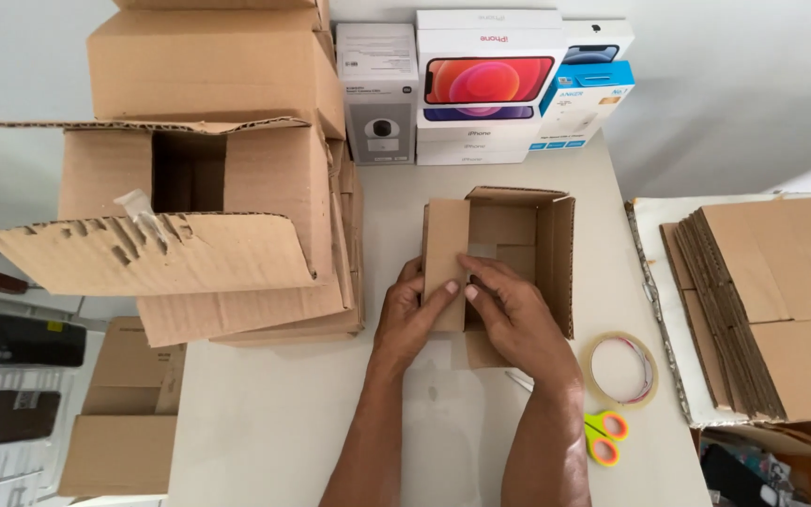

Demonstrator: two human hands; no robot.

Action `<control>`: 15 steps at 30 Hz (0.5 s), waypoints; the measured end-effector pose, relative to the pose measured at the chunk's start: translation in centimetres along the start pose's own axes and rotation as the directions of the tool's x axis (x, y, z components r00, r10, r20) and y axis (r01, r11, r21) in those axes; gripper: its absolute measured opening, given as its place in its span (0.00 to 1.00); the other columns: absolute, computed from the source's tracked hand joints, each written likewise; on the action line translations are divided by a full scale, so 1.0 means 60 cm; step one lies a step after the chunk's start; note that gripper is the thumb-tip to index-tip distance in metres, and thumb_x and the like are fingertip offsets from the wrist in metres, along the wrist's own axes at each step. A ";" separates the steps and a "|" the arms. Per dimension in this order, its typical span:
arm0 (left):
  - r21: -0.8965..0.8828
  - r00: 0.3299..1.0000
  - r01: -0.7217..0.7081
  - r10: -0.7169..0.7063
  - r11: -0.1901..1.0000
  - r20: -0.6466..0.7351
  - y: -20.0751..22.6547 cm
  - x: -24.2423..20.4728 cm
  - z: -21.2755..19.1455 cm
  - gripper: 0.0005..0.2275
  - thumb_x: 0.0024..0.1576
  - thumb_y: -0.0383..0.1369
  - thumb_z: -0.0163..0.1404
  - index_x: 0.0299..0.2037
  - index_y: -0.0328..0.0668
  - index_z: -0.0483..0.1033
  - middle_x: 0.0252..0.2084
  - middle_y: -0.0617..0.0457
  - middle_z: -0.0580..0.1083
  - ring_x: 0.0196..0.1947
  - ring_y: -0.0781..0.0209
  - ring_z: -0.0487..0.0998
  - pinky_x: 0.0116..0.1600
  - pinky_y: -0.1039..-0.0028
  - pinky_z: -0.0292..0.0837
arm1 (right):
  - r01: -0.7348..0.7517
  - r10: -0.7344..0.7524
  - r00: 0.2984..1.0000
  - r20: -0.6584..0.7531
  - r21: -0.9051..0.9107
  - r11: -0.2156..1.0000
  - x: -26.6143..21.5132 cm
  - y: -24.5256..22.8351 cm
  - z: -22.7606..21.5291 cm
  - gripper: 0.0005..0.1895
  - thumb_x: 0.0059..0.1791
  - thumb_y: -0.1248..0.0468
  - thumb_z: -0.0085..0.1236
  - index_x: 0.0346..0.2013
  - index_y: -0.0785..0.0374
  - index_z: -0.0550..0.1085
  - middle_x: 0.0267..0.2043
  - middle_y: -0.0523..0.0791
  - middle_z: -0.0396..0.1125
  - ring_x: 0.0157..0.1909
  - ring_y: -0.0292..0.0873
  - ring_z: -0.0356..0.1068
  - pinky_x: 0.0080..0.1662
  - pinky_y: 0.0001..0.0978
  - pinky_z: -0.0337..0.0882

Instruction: Assembling small cardboard boxes by folding them and applying tape.

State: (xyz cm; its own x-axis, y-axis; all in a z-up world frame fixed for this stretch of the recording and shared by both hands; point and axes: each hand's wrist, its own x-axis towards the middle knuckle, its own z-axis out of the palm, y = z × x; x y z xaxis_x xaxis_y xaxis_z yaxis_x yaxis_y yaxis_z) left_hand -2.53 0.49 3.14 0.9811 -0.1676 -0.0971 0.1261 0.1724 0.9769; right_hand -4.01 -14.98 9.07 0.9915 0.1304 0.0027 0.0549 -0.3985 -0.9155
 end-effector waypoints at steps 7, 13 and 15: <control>-0.007 0.999 0.032 -0.032 0.999 0.022 -0.007 -0.050 -0.009 0.12 0.58 0.35 0.56 0.31 0.30 0.80 0.57 0.36 0.68 0.61 0.44 0.67 0.66 0.51 0.60 | -0.091 0.091 0.996 0.016 -0.040 0.995 -0.019 0.009 -0.041 0.20 0.54 0.68 0.48 0.60 0.64 0.74 0.54 0.57 0.73 0.57 0.56 0.73 0.58 0.54 0.70; -0.041 0.999 0.019 -0.017 0.999 0.050 -0.032 -0.078 -0.029 0.10 0.57 0.32 0.59 0.26 0.33 0.79 0.52 0.41 0.70 0.57 0.49 0.69 0.63 0.56 0.63 | -0.011 0.011 0.996 -0.086 -0.006 1.000 -0.038 -0.028 -0.049 0.18 0.52 0.73 0.49 0.57 0.69 0.75 0.54 0.59 0.72 0.55 0.61 0.74 0.51 0.55 0.74; -0.004 0.995 -0.002 0.002 1.000 0.097 -0.019 -0.089 -0.032 0.11 0.56 0.32 0.60 0.25 0.32 0.78 0.55 0.40 0.70 0.56 0.49 0.69 0.63 0.52 0.64 | 0.150 -0.163 0.950 -0.265 -0.065 0.986 -0.043 -0.023 -0.049 0.17 0.47 0.76 0.60 0.51 0.68 0.78 0.46 0.56 0.74 0.48 0.55 0.75 0.47 0.46 0.76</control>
State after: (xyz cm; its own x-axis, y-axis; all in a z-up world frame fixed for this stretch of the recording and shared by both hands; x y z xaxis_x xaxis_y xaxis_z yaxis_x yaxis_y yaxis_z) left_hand -7.60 3.05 2.17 0.9625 -0.2603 -0.0761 0.1250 0.1768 0.9763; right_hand -6.31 -17.46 11.51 0.9647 -0.0521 0.2581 0.2111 -0.4329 -0.8764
